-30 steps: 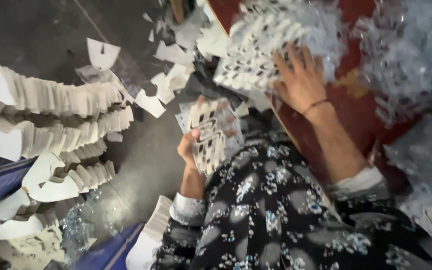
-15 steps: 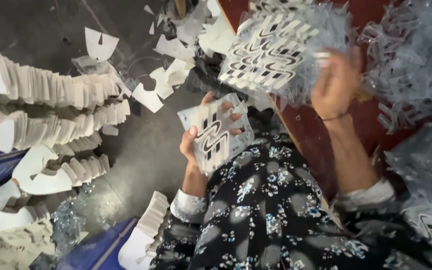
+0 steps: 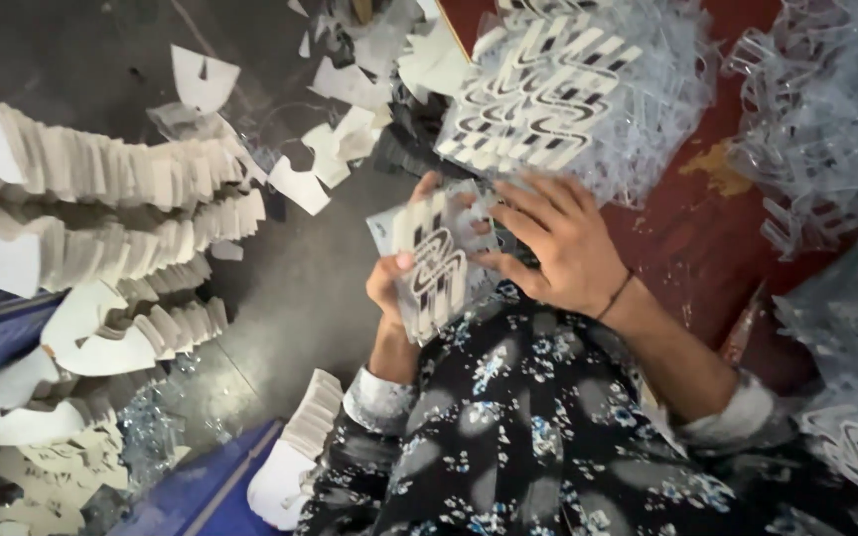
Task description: The person repeatedly picks up stacks of plastic-wrapped items, uses scissors to trim the excess plastic from the edges, and places the trimmed items into a larger bag. The process is repeated multiple times with different stacks of items.
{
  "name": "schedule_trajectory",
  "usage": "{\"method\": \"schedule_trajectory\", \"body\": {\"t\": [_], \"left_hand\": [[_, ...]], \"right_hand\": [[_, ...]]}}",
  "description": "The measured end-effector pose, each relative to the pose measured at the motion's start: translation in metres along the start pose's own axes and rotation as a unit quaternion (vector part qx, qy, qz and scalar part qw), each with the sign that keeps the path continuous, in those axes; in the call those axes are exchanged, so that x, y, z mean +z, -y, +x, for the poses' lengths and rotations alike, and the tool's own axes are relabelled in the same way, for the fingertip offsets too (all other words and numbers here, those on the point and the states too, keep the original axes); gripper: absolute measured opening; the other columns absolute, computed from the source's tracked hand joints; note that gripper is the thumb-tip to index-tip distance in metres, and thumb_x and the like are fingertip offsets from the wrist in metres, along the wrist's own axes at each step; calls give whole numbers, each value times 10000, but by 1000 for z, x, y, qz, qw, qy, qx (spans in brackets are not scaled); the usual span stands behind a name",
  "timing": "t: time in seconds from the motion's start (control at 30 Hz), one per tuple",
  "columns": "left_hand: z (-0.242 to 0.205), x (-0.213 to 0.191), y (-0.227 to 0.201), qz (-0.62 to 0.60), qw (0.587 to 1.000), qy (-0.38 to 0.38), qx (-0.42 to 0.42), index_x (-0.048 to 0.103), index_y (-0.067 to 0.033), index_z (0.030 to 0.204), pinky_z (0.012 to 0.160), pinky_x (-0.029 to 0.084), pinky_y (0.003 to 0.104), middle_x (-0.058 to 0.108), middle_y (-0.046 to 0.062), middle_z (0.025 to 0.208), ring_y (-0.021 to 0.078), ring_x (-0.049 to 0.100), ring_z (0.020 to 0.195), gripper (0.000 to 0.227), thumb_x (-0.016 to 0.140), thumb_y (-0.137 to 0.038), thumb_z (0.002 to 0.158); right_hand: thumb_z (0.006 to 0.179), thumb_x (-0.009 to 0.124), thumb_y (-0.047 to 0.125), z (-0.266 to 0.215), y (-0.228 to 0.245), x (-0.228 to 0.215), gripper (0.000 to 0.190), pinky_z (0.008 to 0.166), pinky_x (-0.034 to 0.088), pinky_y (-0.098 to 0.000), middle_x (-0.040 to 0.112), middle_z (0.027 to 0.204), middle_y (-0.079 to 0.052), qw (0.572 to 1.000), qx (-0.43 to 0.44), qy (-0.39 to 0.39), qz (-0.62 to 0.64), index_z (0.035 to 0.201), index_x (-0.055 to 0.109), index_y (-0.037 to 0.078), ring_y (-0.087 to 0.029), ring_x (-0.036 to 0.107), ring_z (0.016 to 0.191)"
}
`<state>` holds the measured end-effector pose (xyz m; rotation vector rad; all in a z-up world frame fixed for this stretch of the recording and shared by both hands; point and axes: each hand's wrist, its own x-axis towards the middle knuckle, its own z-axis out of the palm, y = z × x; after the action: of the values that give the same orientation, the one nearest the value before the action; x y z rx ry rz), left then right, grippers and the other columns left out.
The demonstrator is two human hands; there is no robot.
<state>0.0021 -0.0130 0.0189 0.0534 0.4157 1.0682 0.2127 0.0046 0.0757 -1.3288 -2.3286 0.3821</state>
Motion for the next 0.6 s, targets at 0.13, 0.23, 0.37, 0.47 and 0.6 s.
{"method": "schedule_trajectory", "body": {"t": [0.13, 0.23, 0.37, 0.47, 0.6], "left_hand": [[6, -1, -2, -16, 999, 50, 3, 213, -54, 1677, 1041, 521, 551, 477, 281, 1522, 433, 542, 1278, 1057, 702, -298, 771], [1, -1, -4, -34, 998, 44, -8, 236, -87, 1688, 998, 541, 514, 473, 259, 1524, 438, 530, 1315, 1034, 715, -301, 796], [-2, -14, -5, -12, 1000, 8, -9, 266, -135, 1636, 958, 564, 531, 475, 264, 1492, 472, 528, 1323, 943, 703, -390, 841], [-2, -24, -5, 3, 1000, -1, -7, 279, -148, 1645, 934, 565, 520, 483, 267, 1487, 480, 539, 1305, 893, 677, -413, 890], [-7, -28, 1, -10, 1000, -16, 1, 284, -134, 1643, 942, 564, 520, 491, 256, 1494, 466, 544, 1312, 876, 669, -415, 907]], "right_hand": [[905, 711, 262, -21, -10, 18, 351, 1079, 470, -525, 703, 1260, -122, 989, 101, 74, 76, 1197, 689, 69, -322, 667, 1186], [1014, 693, 272, -17, -23, 23, 458, 1101, 473, -480, 606, 1396, -236, 975, 124, -63, 172, 1339, 592, -34, -398, 598, 1284], [938, 712, 374, -9, -72, 49, 529, 1052, 488, -451, 642, 1343, -193, 991, 107, -69, -46, 1292, 639, -13, -344, 638, 1250], [856, 720, 387, -4, -84, 51, 543, 1000, 489, -491, 676, 1279, -231, 980, 65, -68, -175, 1236, 659, 5, -380, 643, 1208], [1105, 641, 217, -44, -136, 85, 205, 1066, 552, -440, 727, 1160, -150, 945, 208, -73, 242, 1201, 713, 51, -306, 700, 1186]]}}
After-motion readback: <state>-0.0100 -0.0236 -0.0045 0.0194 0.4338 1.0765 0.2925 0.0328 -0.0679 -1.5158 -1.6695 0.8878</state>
